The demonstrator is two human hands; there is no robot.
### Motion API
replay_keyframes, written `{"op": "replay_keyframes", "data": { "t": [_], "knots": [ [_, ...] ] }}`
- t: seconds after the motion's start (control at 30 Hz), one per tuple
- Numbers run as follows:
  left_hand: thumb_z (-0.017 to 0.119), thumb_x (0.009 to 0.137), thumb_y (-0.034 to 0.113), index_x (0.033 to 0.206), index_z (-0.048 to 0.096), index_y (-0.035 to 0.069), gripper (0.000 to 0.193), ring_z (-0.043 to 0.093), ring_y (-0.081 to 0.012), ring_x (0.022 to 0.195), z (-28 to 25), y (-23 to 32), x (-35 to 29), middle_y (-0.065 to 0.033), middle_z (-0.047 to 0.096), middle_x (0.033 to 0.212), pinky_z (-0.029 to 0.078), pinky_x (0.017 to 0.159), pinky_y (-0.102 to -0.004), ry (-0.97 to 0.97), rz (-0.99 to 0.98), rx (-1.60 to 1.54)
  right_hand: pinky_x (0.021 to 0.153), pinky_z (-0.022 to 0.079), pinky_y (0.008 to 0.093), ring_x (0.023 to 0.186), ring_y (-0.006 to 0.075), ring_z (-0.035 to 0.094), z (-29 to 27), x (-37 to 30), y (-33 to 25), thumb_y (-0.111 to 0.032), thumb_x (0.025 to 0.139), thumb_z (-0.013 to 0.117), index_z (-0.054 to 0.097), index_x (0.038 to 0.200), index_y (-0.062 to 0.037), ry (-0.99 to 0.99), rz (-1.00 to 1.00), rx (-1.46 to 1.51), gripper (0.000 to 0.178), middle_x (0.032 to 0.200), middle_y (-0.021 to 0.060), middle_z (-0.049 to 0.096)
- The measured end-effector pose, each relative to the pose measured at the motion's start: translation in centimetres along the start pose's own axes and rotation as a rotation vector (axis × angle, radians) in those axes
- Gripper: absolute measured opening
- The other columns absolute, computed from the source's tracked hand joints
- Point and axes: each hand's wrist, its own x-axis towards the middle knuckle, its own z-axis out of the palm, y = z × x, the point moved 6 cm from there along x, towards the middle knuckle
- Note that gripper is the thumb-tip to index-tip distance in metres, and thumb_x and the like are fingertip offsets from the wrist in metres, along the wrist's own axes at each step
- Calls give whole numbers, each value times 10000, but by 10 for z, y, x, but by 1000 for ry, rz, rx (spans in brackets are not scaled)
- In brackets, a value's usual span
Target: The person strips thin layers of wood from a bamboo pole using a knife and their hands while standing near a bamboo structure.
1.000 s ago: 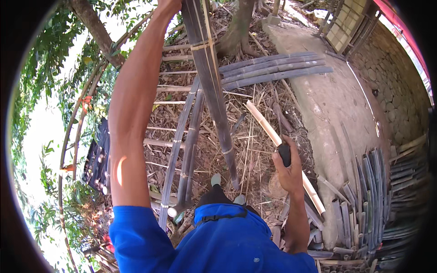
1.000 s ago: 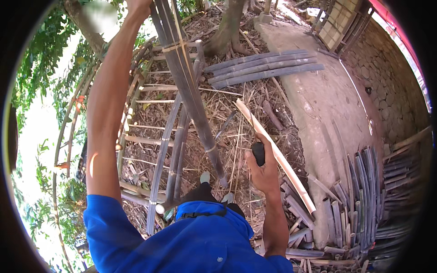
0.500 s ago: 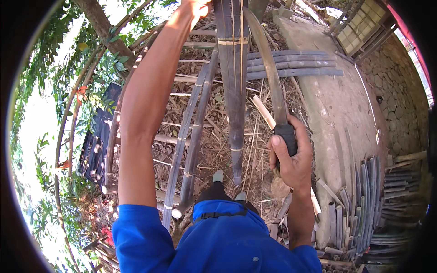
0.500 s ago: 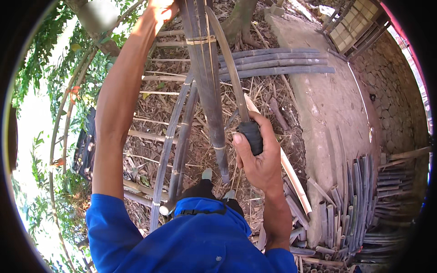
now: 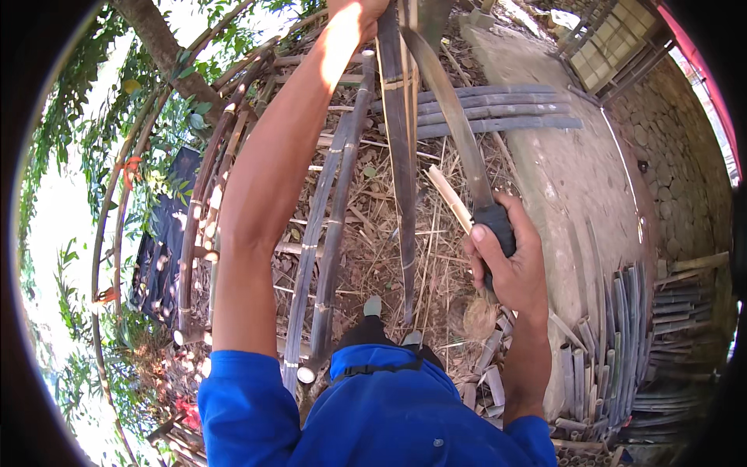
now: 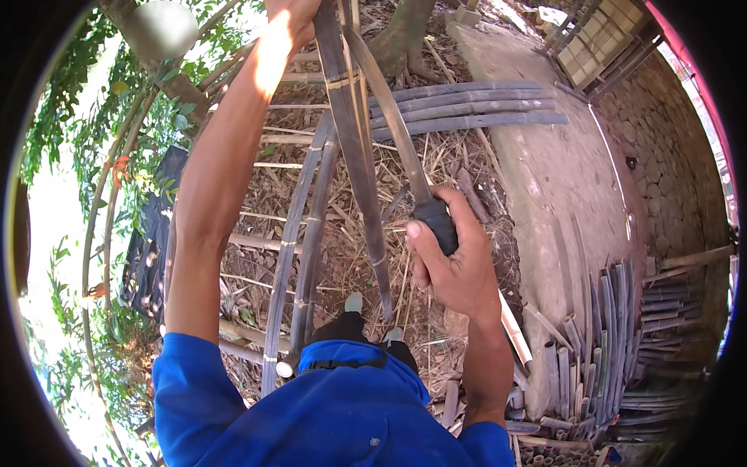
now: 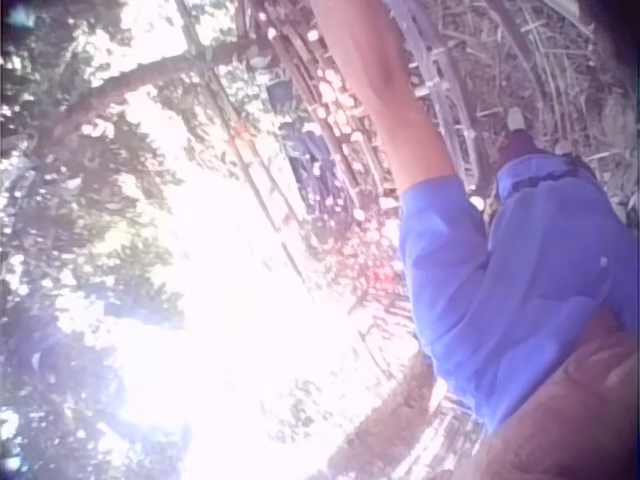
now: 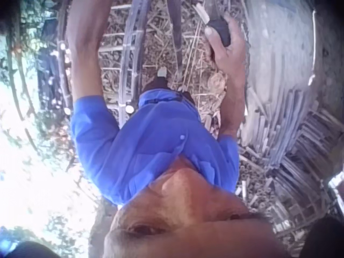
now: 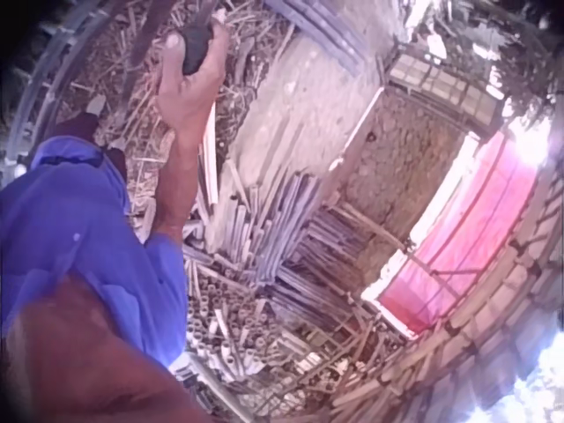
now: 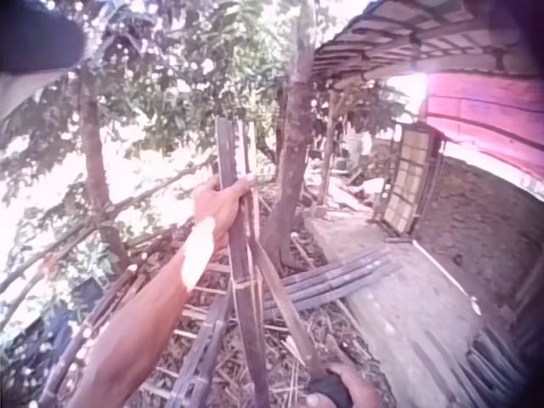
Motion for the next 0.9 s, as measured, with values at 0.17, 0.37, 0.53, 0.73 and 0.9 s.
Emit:
{"op": "replay_keyframes", "data": {
  "t": [0.17,0.37,0.53,0.73,0.9],
  "knots": [
    [820,850,247,919,761,13,251,613,-132,585,-18,-4,5,-54,702,717,483,544,-307,-9,-64,135,420,435,251,485,75,553,13,5,20,-179,1017,652,470,1381,65,-53,54,-58,474,747,39,607],
    [823,866,188,863,743,36,172,572,-98,544,1,13,-5,-14,680,701,453,503,-287,-112,-57,-94,418,435,245,503,70,558,32,63,-22,-232,1030,637,512,1315,50,-87,-29,-27,420,773,54,614],
    [830,858,207,877,754,26,197,565,-101,548,6,11,-14,-12,676,689,442,511,-296,-101,-51,-57,411,446,297,429,113,523,36,90,51,-233,988,648,540,1294,22,-376,284,-650,413,663,14,559],
    [785,840,183,1099,720,-33,344,701,-173,836,-15,10,-35,-113,767,945,556,787,-344,-69,98,175,442,444,284,480,95,496,39,85,112,-201,982,660,499,1400,9,-447,472,-79,495,674,16,552],
    [736,889,149,1049,739,-36,244,681,-130,776,-22,-45,-74,-86,754,864,550,732,-313,-428,-137,343,458,443,275,506,81,500,41,84,116,-177,990,640,470,1421,4,-358,343,-302,497,669,11,527]
  ]
}}
